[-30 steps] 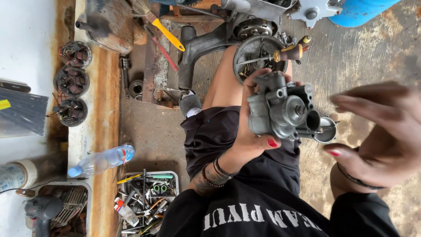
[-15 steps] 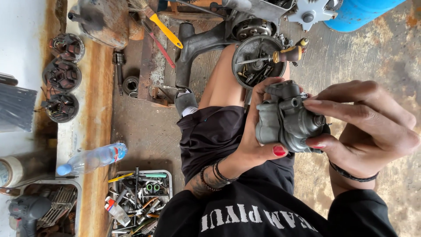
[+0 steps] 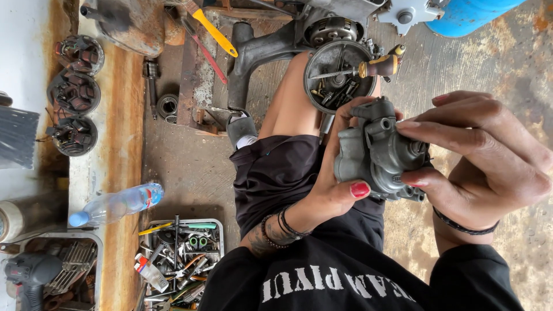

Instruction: Disassembling and inspecting a motorcycle carburetor and its internal components

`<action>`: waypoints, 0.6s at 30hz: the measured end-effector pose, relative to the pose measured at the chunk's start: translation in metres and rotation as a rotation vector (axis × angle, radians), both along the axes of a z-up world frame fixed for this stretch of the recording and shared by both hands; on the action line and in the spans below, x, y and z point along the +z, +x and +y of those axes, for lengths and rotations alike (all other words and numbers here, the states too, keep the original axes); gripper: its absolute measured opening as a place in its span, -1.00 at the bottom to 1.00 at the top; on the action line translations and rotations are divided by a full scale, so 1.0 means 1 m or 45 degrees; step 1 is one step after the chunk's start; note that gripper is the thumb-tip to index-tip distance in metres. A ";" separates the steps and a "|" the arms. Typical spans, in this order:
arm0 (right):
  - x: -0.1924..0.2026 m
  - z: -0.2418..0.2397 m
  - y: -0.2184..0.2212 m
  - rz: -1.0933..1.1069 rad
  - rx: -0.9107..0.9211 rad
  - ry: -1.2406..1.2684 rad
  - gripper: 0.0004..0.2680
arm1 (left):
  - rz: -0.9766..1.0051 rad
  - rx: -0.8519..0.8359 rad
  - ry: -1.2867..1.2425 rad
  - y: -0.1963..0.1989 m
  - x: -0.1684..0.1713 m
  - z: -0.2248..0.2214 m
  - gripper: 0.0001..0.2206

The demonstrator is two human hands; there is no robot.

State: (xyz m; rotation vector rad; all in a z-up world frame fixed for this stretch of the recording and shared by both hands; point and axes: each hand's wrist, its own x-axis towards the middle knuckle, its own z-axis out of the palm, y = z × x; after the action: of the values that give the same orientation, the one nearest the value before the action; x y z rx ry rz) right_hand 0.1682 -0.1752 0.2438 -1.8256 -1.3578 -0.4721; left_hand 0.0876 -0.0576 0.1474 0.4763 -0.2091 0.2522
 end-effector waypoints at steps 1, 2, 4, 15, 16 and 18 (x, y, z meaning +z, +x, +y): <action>-0.001 0.001 0.002 0.021 0.041 0.033 -0.61 | -0.009 -0.014 -0.011 0.000 0.000 0.000 -0.07; -0.002 0.002 0.004 0.040 0.081 0.068 -0.63 | -0.020 -0.029 -0.021 0.000 -0.001 0.001 -0.07; 0.001 0.004 0.000 0.048 0.037 0.042 -0.62 | -0.019 -0.051 -0.068 0.000 -0.001 0.001 -0.10; 0.005 0.007 0.000 0.035 -0.031 -0.068 -0.63 | 0.071 -0.167 -0.209 -0.002 -0.006 0.003 -0.08; 0.004 0.006 0.001 0.049 -0.022 -0.068 -0.62 | 0.064 -0.173 -0.223 -0.002 -0.005 0.003 -0.10; 0.000 0.003 0.004 0.065 -0.015 -0.069 -0.62 | 0.060 -0.179 -0.240 -0.002 -0.008 0.002 -0.11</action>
State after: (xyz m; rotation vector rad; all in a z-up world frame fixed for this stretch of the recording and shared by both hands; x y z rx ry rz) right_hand 0.1725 -0.1727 0.2439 -1.8778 -1.3377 -0.3959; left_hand 0.0855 -0.0554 0.1394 0.2792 -0.1700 0.1211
